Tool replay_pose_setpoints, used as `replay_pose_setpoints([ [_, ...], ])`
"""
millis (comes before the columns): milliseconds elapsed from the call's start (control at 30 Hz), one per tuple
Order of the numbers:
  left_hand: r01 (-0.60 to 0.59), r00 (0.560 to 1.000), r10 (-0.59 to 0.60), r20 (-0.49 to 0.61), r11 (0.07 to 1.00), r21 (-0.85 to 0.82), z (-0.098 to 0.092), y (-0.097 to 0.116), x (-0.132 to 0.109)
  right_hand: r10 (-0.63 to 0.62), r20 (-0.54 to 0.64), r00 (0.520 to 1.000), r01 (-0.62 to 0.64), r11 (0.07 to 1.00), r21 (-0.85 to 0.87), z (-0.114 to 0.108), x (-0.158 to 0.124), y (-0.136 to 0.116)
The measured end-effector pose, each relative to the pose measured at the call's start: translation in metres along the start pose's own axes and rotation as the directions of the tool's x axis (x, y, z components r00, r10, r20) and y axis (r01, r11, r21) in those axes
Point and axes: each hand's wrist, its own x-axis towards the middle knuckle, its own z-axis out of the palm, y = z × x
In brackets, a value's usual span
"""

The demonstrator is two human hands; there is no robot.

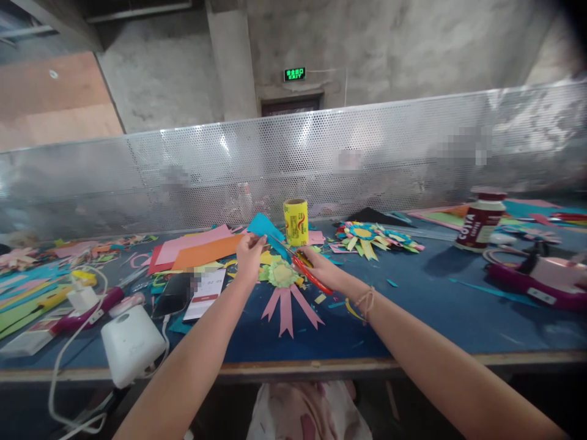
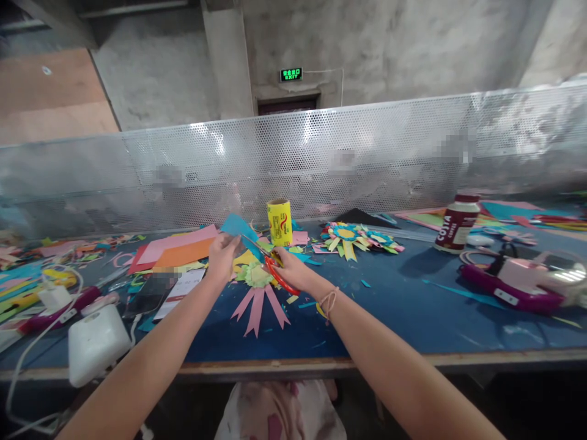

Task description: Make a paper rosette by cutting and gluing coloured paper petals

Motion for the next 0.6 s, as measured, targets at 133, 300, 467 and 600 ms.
replay_pose_setpoints([
  [133,0.03,1.0,-0.03,0.003,0.998,-0.046,0.0012,0.0032,-0.0001,0.001,0.012,1.0,0.0,1.0,-0.011,0.0003,-0.001,-0.0041],
  [300,0.058,0.998,-0.055,0.03,0.995,-0.085,0.0026,0.0045,-0.0018,-0.012,0.013,1.0,0.013,0.999,-0.032,0.0016,-0.0017,-0.0066],
  [467,0.079,0.995,-0.074,0.066,0.994,-0.081,0.003,0.0045,-0.0033,-0.047,-0.015,0.999,0.046,0.997,-0.054,0.0041,-0.0009,-0.0026],
  [600,0.071,0.996,-0.066,0.059,0.993,-0.092,0.0038,0.0065,-0.0036,-0.072,-0.031,0.997,0.069,0.993,-0.096,0.0056,-0.0011,-0.0015],
])
